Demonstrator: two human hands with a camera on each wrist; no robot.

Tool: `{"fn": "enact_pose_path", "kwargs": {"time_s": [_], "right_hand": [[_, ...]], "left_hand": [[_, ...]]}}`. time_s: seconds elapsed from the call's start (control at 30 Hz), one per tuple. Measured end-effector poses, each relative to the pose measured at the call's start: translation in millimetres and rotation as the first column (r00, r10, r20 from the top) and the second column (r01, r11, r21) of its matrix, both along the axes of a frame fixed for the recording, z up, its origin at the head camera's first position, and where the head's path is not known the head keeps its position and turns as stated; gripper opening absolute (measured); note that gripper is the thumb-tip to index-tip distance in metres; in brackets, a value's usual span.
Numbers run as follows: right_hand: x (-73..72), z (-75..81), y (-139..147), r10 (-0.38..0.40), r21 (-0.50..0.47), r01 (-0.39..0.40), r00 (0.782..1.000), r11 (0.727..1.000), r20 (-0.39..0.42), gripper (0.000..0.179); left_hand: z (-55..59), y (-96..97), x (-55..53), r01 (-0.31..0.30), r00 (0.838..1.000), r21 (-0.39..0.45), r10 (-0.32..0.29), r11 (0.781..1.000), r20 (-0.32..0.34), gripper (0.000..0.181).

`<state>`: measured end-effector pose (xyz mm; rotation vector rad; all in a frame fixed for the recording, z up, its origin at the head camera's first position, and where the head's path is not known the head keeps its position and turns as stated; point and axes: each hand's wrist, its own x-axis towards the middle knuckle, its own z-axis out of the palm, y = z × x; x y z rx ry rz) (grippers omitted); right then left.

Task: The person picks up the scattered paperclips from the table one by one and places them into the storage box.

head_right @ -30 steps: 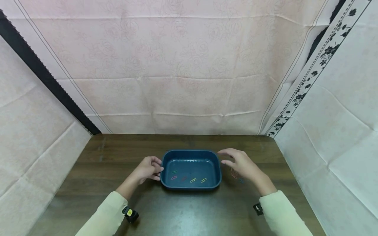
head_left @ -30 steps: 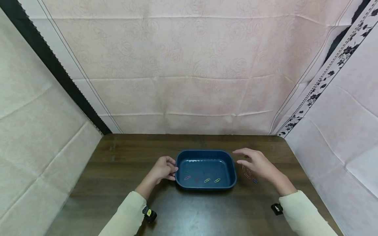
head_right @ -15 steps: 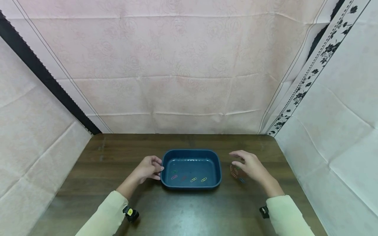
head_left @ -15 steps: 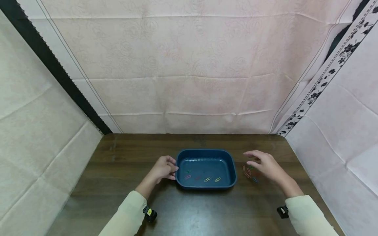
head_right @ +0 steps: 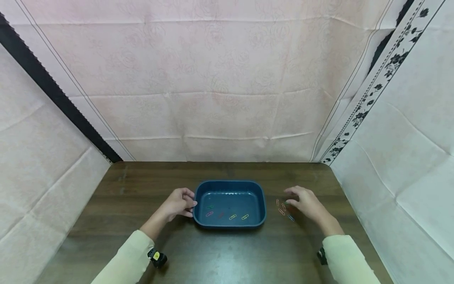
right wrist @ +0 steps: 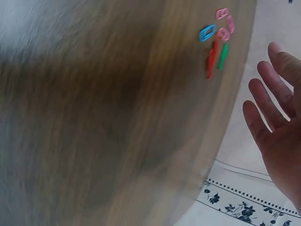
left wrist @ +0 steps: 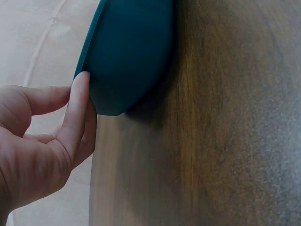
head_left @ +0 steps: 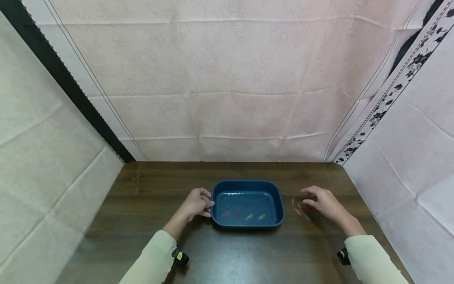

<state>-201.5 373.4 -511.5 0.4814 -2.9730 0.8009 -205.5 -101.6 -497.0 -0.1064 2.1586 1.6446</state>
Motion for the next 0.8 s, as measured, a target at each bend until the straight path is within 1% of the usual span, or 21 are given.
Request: {"fn": "enact_pose_path", "kwargs": {"time_s": [0.13,0.4,0.5,0.67,0.8], "right_hand": [[-4.5,-7.1,7.0,0.016,0.031,-0.015,1.000,0.999,-0.004,0.028],[-13.0,-14.3,9.7,0.045,0.077,-0.043,0.999,0.996,-0.028,0.021],[-16.2,-18.1,10.1,0.051,0.086,-0.049,0.999,0.995,-0.015,0.018],[-20.3,-21.9,9.6,0.051,0.106,-0.054,0.998,0.993,0.027,0.014],[-22.8,-24.7,8.4,0.057,0.121,-0.061,0.998,0.991,0.039,0.012]], "left_hand": [[-1.5,0.9,0.4,0.001,1.000,-0.002,-0.001,1.000,-0.006,0.027],[-0.9,0.9,-0.7,0.005,1.000,0.008,-0.005,1.000,-0.009,0.026],[-1.1,0.9,-0.7,0.007,1.000,0.008,-0.007,1.000,-0.011,0.026],[-1.0,1.2,-0.4,0.004,1.000,-0.003,-0.004,1.000,-0.010,0.027],[-1.0,1.1,-0.3,0.000,1.000,-0.004,0.000,1.000,-0.004,0.027]]}}
